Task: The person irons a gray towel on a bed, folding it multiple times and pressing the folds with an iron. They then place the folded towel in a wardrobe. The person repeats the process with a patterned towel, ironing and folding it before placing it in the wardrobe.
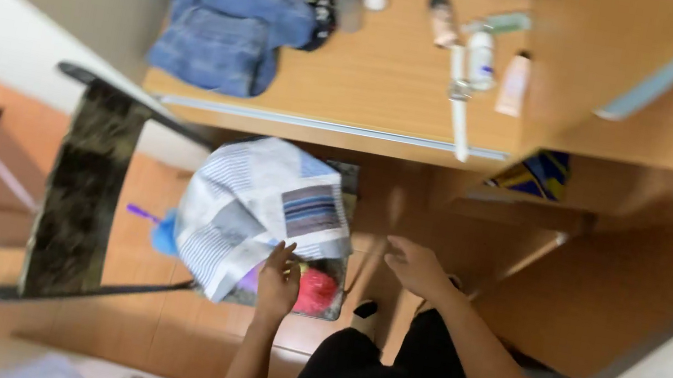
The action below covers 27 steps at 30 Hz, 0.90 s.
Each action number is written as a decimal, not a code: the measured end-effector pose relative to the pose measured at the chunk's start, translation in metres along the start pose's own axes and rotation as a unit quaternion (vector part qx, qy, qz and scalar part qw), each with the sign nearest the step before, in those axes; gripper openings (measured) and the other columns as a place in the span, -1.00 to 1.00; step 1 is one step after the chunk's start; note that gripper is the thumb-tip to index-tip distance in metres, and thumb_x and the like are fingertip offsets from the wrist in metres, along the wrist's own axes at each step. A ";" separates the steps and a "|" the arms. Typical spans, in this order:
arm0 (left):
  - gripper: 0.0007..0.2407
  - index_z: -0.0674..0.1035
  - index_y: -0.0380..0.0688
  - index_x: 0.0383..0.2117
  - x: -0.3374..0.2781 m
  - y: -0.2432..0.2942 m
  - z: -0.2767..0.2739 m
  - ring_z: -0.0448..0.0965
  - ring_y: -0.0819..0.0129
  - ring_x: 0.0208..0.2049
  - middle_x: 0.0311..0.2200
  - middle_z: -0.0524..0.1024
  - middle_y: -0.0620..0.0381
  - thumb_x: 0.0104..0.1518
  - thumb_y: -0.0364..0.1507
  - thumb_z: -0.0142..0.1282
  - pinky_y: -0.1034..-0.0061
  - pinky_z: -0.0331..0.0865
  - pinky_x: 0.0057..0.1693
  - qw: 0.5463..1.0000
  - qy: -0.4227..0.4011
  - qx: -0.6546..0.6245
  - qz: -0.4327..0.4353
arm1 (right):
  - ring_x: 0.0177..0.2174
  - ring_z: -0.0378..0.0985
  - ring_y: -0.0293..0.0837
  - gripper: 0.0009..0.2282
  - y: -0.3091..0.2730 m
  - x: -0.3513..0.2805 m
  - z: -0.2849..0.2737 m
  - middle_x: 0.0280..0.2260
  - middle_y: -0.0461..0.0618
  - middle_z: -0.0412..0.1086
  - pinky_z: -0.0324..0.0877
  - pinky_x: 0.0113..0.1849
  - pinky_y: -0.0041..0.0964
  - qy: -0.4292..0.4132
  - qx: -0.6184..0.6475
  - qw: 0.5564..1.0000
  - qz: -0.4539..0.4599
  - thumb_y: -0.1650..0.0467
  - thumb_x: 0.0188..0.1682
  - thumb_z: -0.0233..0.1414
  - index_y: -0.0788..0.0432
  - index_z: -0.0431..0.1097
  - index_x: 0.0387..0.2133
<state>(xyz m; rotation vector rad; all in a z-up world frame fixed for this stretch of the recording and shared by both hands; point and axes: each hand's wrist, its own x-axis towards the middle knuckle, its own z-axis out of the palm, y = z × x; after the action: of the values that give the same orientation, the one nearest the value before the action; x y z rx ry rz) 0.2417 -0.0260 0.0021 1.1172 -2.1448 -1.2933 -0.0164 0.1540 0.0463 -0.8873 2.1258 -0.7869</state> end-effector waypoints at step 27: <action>-0.54 0.42 -0.07 0.27 -0.055 0.016 0.076 0.59 0.45 -0.36 -0.27 0.71 -0.06 0.17 -0.59 0.00 0.55 0.46 -0.18 0.792 0.357 -0.304 -0.390 | -0.21 0.60 -0.11 -0.57 0.134 0.213 0.180 -0.18 -0.02 0.57 0.48 -0.20 -0.25 -0.190 0.158 0.955 0.161 0.41 -0.13 0.29 0.40 0.47 0.00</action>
<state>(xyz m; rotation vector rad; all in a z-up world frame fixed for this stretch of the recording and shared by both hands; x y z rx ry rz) 0.2166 0.0636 -0.0176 1.8460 -0.6157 -1.3696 -0.0361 0.0213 -0.2321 -0.4601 1.6859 -0.6936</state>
